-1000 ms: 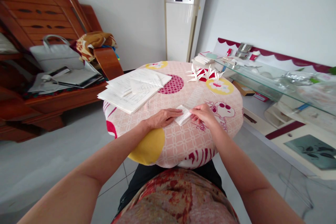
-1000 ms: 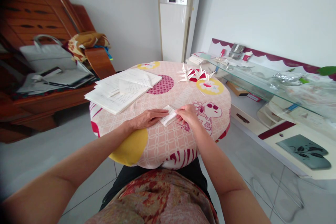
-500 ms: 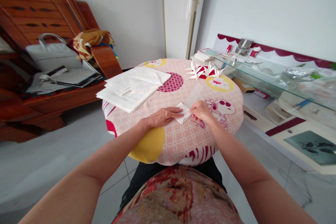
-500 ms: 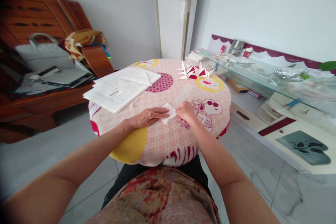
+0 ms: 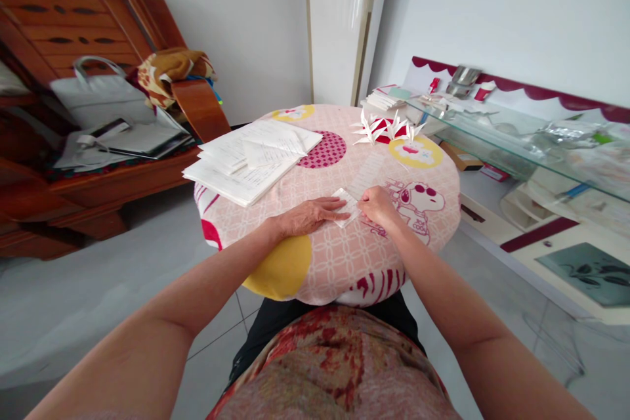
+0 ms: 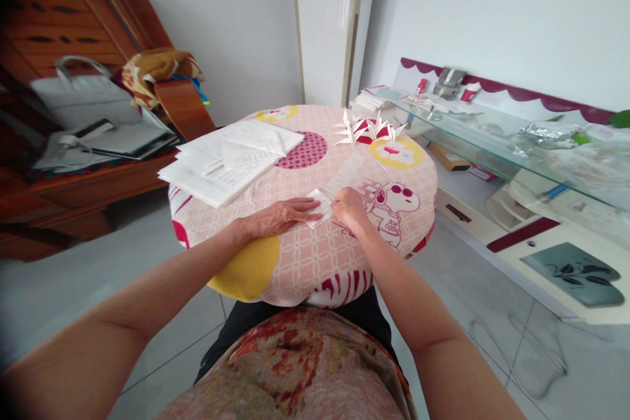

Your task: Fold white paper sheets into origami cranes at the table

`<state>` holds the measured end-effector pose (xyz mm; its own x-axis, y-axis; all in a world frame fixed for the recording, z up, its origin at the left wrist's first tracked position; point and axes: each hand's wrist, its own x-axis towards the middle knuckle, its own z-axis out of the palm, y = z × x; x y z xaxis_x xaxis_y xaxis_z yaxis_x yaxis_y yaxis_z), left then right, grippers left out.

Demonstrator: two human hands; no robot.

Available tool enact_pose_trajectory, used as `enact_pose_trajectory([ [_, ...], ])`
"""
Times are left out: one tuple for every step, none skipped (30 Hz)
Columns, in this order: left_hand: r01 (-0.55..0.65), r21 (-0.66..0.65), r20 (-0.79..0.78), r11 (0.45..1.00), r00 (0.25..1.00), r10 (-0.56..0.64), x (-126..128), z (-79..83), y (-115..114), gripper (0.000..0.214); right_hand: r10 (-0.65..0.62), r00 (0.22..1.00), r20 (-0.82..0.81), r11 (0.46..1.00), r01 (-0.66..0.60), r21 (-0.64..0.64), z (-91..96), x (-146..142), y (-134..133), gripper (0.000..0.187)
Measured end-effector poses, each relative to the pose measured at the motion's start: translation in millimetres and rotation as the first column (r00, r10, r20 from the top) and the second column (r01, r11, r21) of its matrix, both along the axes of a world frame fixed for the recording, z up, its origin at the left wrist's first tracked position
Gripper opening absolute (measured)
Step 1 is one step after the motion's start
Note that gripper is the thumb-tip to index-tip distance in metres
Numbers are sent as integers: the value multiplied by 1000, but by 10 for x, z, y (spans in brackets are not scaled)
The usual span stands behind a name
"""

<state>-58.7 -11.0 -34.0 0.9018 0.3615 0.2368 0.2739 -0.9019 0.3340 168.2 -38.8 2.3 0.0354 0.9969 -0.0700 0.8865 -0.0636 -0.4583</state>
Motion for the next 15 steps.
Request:
enact_pose_trajectory([
  [3,-10,-1,1000,1000,-3,2,7,-3,47,-1,1000,2,1000,1,0,2,0,1,21],
  [6,-21,-5,1000,1000,-6,4,15,-6,47,-2,1000,3,1000,2,0,4,1,2,20],
  [10,-31,-12,999,1000,-10,5,21,-9,47,-3,1000,3,1000,3,-1,5,1,2,20],
  [13,-39,-21,999,1000,-14,6,26,-13,46,-4,1000,4,1000,4,-5,6,3,3,19],
  [14,-43,-30,999,999,-15,5,28,-16,46,-5,1000,4,1000,5,-9,5,5,3,19],
  [11,-45,-34,999,999,-12,3,28,-18,46,-7,1000,3,1000,7,-13,2,7,2,19],
  [6,-44,-34,999,999,-7,0,26,-19,46,-8,1000,0,1000,8,-15,-2,10,1,19],
  [1,-42,-27,999,1000,-3,-3,22,-19,46,-10,1000,-5,1000,10,-17,-9,14,0,19],
  [0,-39,-14,999,1000,0,-5,18,-17,46,-11,1000,-12,1000,11,-19,-18,18,-1,19],
  [0,-35,5,999,1000,0,-5,16,-14,45,-15,1000,-22,1000,14,-21,-29,22,-3,19],
  [-1,-33,29,999,1000,2,-2,17,-10,44,-19,999,-35,1000,18,-22,-42,26,-4,19],
  [-2,-31,57,1000,998,3,5,20,-6,42,-24,999,-49,1000,23,-20,-55,29,-4,18],
  [-7,-30,88,1000,996,10,16,26,-5,39,-29,998,-61,999,29,-16,-67,32,-3,18],
  [-23,-30,115,999,993,26,32,34,-5,37,-35,997,-70,999,34,-8,-78,33,-1,17],
  [-47,-28,138,999,989,50,51,43,-9,37,-38,997,-73,999,38,1,-87,34,1,17],
])
